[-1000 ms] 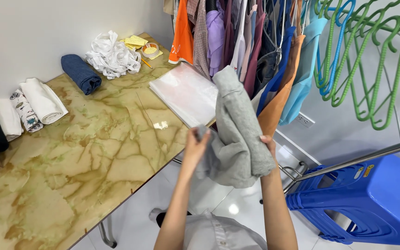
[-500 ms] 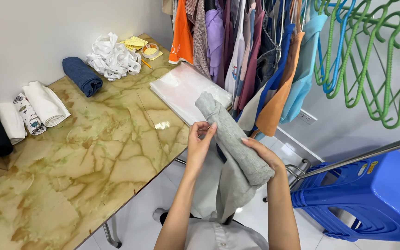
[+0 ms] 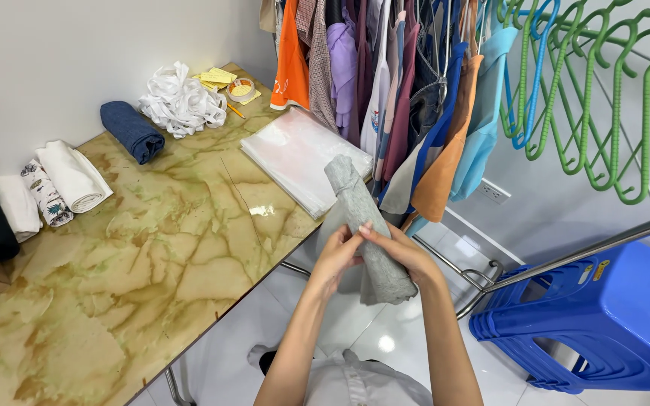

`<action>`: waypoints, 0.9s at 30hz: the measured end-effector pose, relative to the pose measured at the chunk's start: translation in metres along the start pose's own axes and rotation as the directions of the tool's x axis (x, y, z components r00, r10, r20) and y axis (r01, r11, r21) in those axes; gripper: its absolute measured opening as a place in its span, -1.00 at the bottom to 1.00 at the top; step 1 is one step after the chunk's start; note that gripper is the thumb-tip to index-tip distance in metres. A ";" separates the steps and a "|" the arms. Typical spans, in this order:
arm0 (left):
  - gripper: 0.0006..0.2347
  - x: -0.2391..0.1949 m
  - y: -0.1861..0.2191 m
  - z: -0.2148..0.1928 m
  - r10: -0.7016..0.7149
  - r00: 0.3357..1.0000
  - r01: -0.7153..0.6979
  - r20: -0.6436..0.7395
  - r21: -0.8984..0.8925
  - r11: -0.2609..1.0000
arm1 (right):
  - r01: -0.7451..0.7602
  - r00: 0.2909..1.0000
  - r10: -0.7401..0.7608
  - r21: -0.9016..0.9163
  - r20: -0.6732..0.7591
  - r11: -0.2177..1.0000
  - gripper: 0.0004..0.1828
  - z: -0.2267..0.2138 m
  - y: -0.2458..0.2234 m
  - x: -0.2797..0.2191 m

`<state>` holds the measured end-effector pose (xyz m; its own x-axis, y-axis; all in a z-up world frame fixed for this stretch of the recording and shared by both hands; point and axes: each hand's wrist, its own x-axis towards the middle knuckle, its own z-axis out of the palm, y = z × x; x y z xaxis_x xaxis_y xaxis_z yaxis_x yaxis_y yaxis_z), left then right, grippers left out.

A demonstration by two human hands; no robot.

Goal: The person unfolds several folded t-shirts from a stack on a table, places each one onto a hanger, and hangs them on a clothing rack. The person handles blue, light blue, orange, grey, and black shirts sequentially.

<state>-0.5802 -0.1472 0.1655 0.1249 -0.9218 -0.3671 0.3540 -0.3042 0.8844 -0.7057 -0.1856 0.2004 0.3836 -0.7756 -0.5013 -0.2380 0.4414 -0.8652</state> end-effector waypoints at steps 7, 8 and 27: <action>-0.66 0.024 -0.031 -0.012 -0.056 0.994 0.080 0.098 -0.258 0.963 | 0.007 0.998 -0.002 0.070 -0.069 0.998 0.19 0.014 -0.003 0.000; -0.76 0.031 -0.040 -0.015 -0.024 0.998 0.039 0.060 -0.269 0.962 | 0.016 0.997 -0.008 0.095 -0.078 0.995 0.22 0.016 -0.002 0.002; -0.66 -0.015 -0.004 0.004 0.124 0.983 -0.120 0.135 -0.038 0.992 | 0.220 0.956 0.018 0.758 -0.292 0.614 -0.30 0.000 0.050 0.061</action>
<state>-0.5873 -0.1329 0.1682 0.0417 -0.9764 -0.2118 0.3718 -0.1816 0.9104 -0.6943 -0.2109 0.1265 0.1017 -0.8655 -0.4904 0.6146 0.4423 -0.6531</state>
